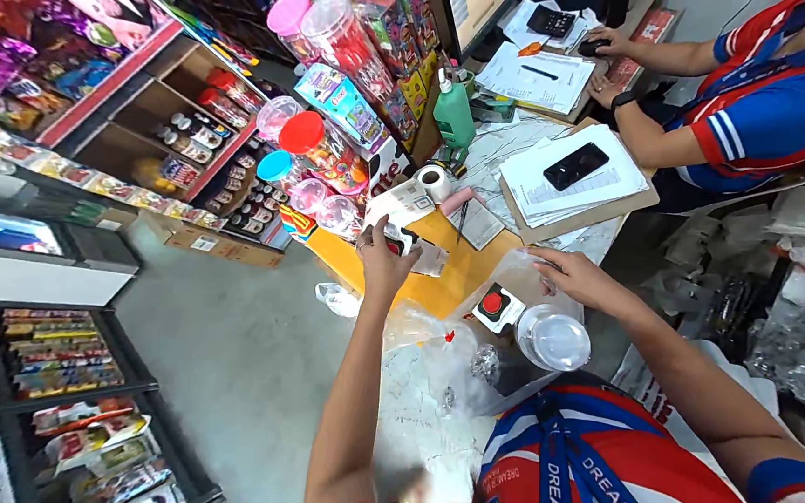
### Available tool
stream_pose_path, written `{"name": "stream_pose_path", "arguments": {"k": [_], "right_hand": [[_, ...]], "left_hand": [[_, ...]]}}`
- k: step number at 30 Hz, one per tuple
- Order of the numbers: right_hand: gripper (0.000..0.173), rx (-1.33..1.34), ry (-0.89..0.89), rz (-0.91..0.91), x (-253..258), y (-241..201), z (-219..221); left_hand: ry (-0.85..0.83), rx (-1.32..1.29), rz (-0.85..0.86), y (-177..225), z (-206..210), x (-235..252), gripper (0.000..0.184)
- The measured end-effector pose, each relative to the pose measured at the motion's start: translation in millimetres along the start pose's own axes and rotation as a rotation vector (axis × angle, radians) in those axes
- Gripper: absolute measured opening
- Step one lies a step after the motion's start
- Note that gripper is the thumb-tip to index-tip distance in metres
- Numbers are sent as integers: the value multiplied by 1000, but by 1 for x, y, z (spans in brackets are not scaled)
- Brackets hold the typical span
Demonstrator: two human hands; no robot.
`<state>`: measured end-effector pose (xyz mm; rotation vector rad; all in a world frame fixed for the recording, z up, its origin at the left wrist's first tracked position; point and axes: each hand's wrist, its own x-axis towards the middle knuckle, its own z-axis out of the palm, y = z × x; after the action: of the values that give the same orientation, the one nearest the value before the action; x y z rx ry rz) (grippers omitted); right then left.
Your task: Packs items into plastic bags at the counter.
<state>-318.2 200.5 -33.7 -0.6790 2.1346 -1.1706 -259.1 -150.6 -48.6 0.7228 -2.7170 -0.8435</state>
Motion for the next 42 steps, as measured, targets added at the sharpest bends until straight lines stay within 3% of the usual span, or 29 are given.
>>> {"name": "stream_pose_path", "arguments": {"k": [5, 7, 10, 14, 23, 28, 34, 42], "right_hand": [[41, 100, 64, 48, 8, 5, -6], [36, 185, 100, 50, 12, 6, -7], [29, 267, 116, 27, 18, 4, -8], [28, 144, 204, 20, 20, 7, -8], [30, 12, 219, -7, 21, -5, -10], [32, 22, 181, 6, 27, -11, -7], [33, 107, 154, -31, 32, -5, -6], [36, 164, 124, 4, 23, -15, -12]], "left_hand": [[3, -254, 83, 62, -81, -69, 97], [-57, -429, 62, 77, -92, -83, 96], [-154, -639, 79, 89, -75, -91, 93], [-145, -658, 145, 99, -35, -96, 90], [-36, -773, -87, 95, -2, -113, 89], [14, -649, -15, 92, 7, -123, 91], [20, -264, 442, 112, 31, -126, 71], [-387, 298, 315, 182, 15, -114, 70]]}}
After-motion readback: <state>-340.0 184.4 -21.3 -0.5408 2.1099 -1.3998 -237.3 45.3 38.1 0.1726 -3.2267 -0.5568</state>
